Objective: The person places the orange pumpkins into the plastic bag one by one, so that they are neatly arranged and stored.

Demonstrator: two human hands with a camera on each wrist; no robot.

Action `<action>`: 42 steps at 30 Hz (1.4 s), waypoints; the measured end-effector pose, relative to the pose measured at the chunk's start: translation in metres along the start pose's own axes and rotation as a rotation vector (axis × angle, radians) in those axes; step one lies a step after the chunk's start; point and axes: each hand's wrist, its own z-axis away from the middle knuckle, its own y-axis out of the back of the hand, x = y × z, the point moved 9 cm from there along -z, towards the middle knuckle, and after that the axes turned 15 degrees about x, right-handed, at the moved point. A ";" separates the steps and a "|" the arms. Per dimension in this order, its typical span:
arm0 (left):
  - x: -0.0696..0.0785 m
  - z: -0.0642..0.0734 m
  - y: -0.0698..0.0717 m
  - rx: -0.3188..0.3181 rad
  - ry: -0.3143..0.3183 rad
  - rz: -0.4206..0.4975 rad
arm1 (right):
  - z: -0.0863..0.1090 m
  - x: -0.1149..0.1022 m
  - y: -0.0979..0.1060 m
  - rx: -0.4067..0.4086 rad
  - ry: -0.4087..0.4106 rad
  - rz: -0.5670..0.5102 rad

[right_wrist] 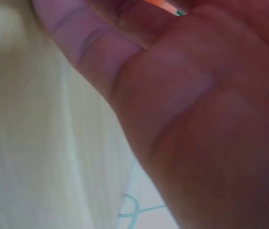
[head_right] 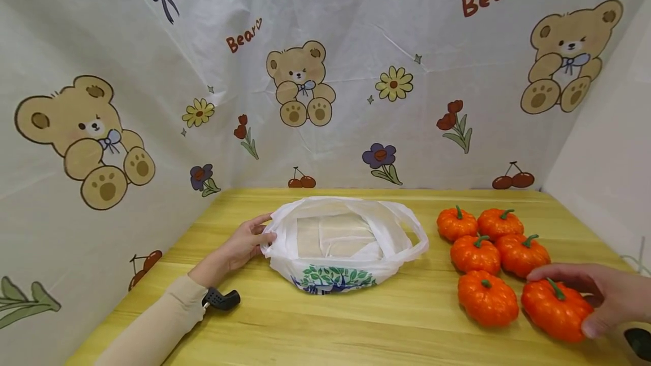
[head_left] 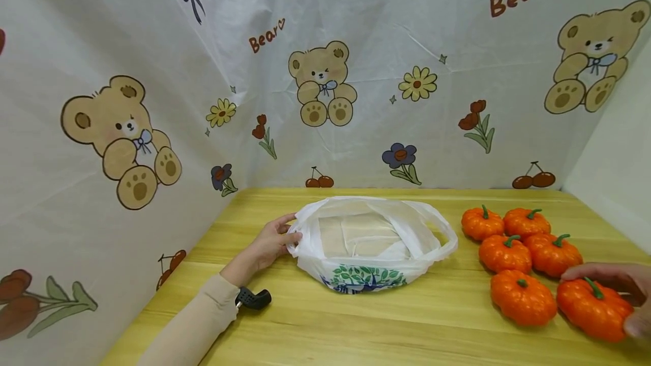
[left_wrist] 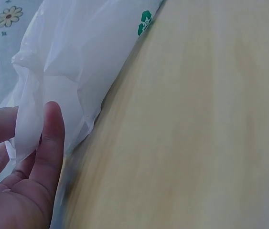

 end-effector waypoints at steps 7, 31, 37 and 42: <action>0.003 0.000 -0.001 -0.011 0.003 0.012 | 0.006 -0.013 0.013 0.080 0.096 0.132; 0.000 -0.001 0.000 -0.022 0.017 0.040 | -0.019 -0.148 -0.017 0.659 0.325 0.455; -0.001 -0.002 -0.001 -0.024 0.015 0.033 | -0.036 -0.186 -0.041 0.747 0.279 0.589; -0.001 -0.003 -0.001 -0.027 0.011 0.042 | -0.051 -0.213 -0.060 0.728 0.310 0.619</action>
